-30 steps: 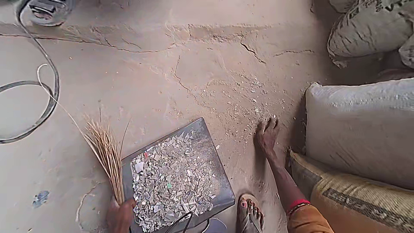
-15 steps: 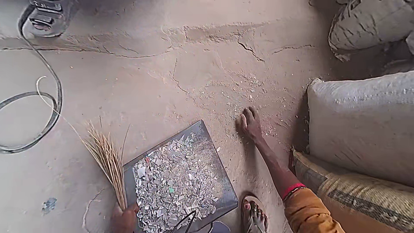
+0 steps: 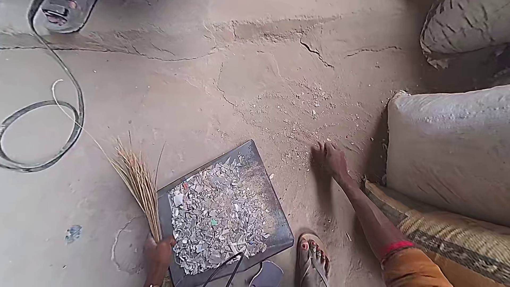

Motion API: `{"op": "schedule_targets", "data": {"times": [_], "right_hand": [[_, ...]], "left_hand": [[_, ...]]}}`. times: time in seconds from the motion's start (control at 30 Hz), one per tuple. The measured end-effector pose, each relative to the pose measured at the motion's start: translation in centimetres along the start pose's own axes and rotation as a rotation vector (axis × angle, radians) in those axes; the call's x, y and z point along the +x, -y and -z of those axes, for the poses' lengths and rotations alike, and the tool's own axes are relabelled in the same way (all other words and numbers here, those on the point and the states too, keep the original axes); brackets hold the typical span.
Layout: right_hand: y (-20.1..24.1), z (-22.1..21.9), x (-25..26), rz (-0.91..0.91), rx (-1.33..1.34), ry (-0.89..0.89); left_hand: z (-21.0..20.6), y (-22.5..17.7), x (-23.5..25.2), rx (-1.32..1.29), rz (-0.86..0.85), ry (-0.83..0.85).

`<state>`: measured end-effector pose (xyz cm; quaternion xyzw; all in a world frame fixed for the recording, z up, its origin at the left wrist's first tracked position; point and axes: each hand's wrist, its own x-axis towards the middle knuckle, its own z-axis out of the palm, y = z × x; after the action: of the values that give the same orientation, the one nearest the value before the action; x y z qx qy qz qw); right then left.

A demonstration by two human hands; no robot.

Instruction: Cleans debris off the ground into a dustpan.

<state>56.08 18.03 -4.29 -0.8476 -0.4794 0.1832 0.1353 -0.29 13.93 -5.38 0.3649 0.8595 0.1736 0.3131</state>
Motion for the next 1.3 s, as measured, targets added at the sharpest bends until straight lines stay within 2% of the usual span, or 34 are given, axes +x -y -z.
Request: {"op": "schedule_targets", "data": {"times": [0.03,0.1,0.17,0.2,0.3,0.43,0.57,0.63,0.67,0.7,0.77,0.8,0.83,0.87,0.9,0.93,0.97,1.03,1.1,1.2,1.3], "right_hand": [[0.0,0.7,-0.2,-0.109,0.206,-0.110],[0.4,1.8,-0.9,-0.398,0.780,-0.156],[1.2,2.3,-1.8,-0.620,1.279,0.079],[1.5,2.1,-2.0,-0.684,1.439,0.178],[2.1,1.9,-2.6,-0.797,1.689,0.135],[2.6,2.5,-2.0,-0.861,1.721,0.094],[4.1,2.3,-2.4,-0.931,1.670,-0.004],[6.3,1.2,-4.4,-0.841,1.565,-0.031],[7.7,0.4,-5.9,-0.716,1.485,0.029],[9.2,-0.3,-7.8,-0.542,1.397,0.164],[11.2,-1.2,-11.3,-0.089,1.150,0.486],[11.6,-1.5,-12.1,0.118,0.944,0.487],[11.4,-1.7,-12.3,0.252,0.691,0.352],[10.2,-2.4,-11.8,0.307,0.454,0.127],[8.1,-3.5,-10.5,0.305,0.287,-0.102],[5.5,-4.2,-8.8,0.249,0.176,-0.257],[3.2,-4.7,-7.3,0.154,0.096,-0.331],[-0.3,-5.6,-5.9,-0.025,0.011,-0.330],[-1.1,-7.0,-5.7,-0.056,-0.003,-0.344],[1.4,-9.7,-6.7,0.172,0.025,-0.388],[4.7,-10.8,-6.5,0.423,-0.038,-0.270]], "left_hand": [[0.0,0.0,0.0,-0.009,-0.005,0.004],[0.0,0.1,-0.1,-0.016,-0.015,0.008],[0.0,0.0,-0.3,-0.023,-0.032,0.009],[0.0,-0.3,-0.3,-0.028,-0.039,0.011],[0.4,-0.3,-0.9,-0.017,-0.039,0.003],[0.1,-0.6,-0.5,-0.014,-0.035,0.024],[0.2,-0.6,-0.4,-0.015,-0.046,0.024],[0.4,-0.4,-0.5,-0.007,-0.039,0.026],[0.4,-0.5,-0.5,-0.001,-0.039,0.025],[0.2,-0.6,-0.5,0.002,-0.036,0.023],[0.2,-0.7,-0.6,0.016,-0.026,0.024],[0.2,-0.7,-0.5,0.015,-0.026,0.023],[0.3,-0.8,-0.6,0.007,-0.020,0.023],[0.3,-0.8,-0.6,0.002,-0.013,0.016],[0.4,-0.6,-0.6,-0.002,-0.012,0.013],[0.3,-0.6,-0.4,-0.009,-0.016,0.014],[0.1,-0.6,-0.3,-0.012,-0.022,0.013],[0.3,-0.3,-0.4,-0.015,-0.028,0.017],[0.1,-0.2,-0.3,-0.036,-0.046,0.015],[0.0,-0.4,-0.6,-0.058,-0.031,0.016],[0.1,-0.3,-0.5,-0.069,-0.030,0.015]]}}
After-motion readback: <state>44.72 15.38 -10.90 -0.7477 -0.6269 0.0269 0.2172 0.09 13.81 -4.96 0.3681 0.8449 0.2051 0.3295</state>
